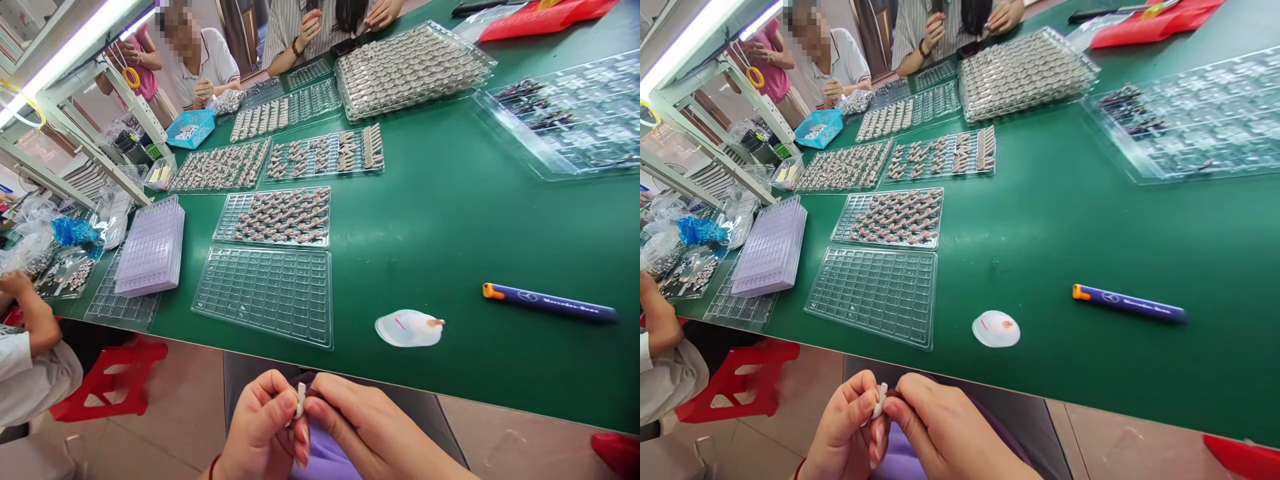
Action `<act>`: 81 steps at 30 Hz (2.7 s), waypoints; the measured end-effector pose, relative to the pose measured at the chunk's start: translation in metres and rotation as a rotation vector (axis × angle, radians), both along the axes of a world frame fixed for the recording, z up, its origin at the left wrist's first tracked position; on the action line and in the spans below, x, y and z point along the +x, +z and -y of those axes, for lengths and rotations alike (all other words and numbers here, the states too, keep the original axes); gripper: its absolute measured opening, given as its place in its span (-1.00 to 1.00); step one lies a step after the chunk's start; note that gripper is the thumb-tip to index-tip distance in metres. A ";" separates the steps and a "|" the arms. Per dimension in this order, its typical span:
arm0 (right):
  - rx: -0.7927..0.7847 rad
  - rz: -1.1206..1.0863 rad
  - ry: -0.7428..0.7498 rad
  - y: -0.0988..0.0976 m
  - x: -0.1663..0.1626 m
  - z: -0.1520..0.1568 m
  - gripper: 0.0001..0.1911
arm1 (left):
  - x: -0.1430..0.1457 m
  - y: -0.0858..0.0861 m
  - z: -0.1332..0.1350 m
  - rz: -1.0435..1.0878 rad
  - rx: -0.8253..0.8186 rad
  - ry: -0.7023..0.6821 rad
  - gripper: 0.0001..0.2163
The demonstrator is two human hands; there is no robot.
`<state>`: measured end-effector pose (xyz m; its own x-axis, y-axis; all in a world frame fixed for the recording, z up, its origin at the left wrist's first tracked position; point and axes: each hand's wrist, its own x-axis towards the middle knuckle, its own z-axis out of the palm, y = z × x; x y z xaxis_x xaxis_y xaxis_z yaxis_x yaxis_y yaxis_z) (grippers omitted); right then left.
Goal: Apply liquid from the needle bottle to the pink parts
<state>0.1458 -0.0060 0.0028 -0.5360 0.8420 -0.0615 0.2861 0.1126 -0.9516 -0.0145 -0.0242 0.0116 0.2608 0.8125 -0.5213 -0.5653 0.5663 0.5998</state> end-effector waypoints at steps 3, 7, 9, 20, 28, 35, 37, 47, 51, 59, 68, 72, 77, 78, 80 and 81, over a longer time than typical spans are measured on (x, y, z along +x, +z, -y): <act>-0.011 -0.004 0.005 0.000 -0.001 0.000 -0.47 | 0.000 0.000 0.001 0.002 -0.001 0.003 -0.64; -0.032 0.005 0.014 -0.001 0.000 0.001 -0.47 | 0.000 0.000 0.001 -0.004 0.001 0.007 -0.64; -0.039 0.009 0.024 -0.002 0.000 0.002 -0.46 | 0.000 0.000 0.001 -0.004 0.002 0.005 -0.63; -0.057 -0.009 0.049 0.001 0.001 -0.001 -0.46 | 0.000 0.001 -0.001 0.017 -0.009 -0.006 -0.64; -0.083 -0.061 0.043 0.001 0.002 0.000 -0.50 | -0.001 -0.001 0.000 0.027 0.000 0.001 -0.66; -0.067 -0.049 0.027 0.001 0.000 -0.001 -0.48 | -0.001 0.001 0.000 0.025 0.001 -0.005 -0.66; -0.064 -0.043 0.037 0.001 -0.001 -0.001 -0.47 | -0.001 0.001 0.000 0.024 0.002 -0.007 -0.66; -0.065 -0.021 0.046 0.002 0.001 0.000 -0.48 | -0.001 0.000 0.000 0.021 0.004 -0.014 -0.66; -0.078 -0.035 0.059 0.005 0.001 -0.002 -0.49 | -0.001 0.001 0.000 0.012 -0.004 -0.020 -0.65; -0.076 -0.044 0.016 0.004 0.001 0.000 -0.50 | -0.001 0.001 0.000 0.028 0.001 -0.018 -0.65; -0.027 -0.007 0.036 0.006 0.001 -0.002 -0.47 | -0.001 0.000 0.000 0.030 0.002 -0.018 -0.66; -0.046 0.018 0.052 0.005 0.002 -0.002 -0.46 | 0.000 0.002 -0.002 0.019 0.001 -0.024 -0.64; -0.064 0.006 0.072 0.005 0.002 -0.002 -0.46 | 0.000 0.002 -0.001 0.006 -0.005 -0.024 -0.62; -0.064 0.003 0.074 0.005 0.002 -0.002 -0.45 | 0.000 0.002 -0.001 0.003 -0.007 -0.021 -0.62; -0.059 -0.007 0.072 0.007 0.003 -0.002 -0.45 | 0.000 0.002 0.000 0.000 -0.011 -0.023 -0.62; -0.061 -0.017 0.075 0.008 0.003 -0.002 -0.46 | 0.000 0.002 0.000 -0.001 -0.013 -0.025 -0.62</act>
<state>0.1487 -0.0043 0.0107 -0.5988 0.7944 -0.1020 0.2625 0.0743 -0.9621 -0.0149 -0.0242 0.0134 0.2807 0.7988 -0.5321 -0.5499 0.5882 0.5930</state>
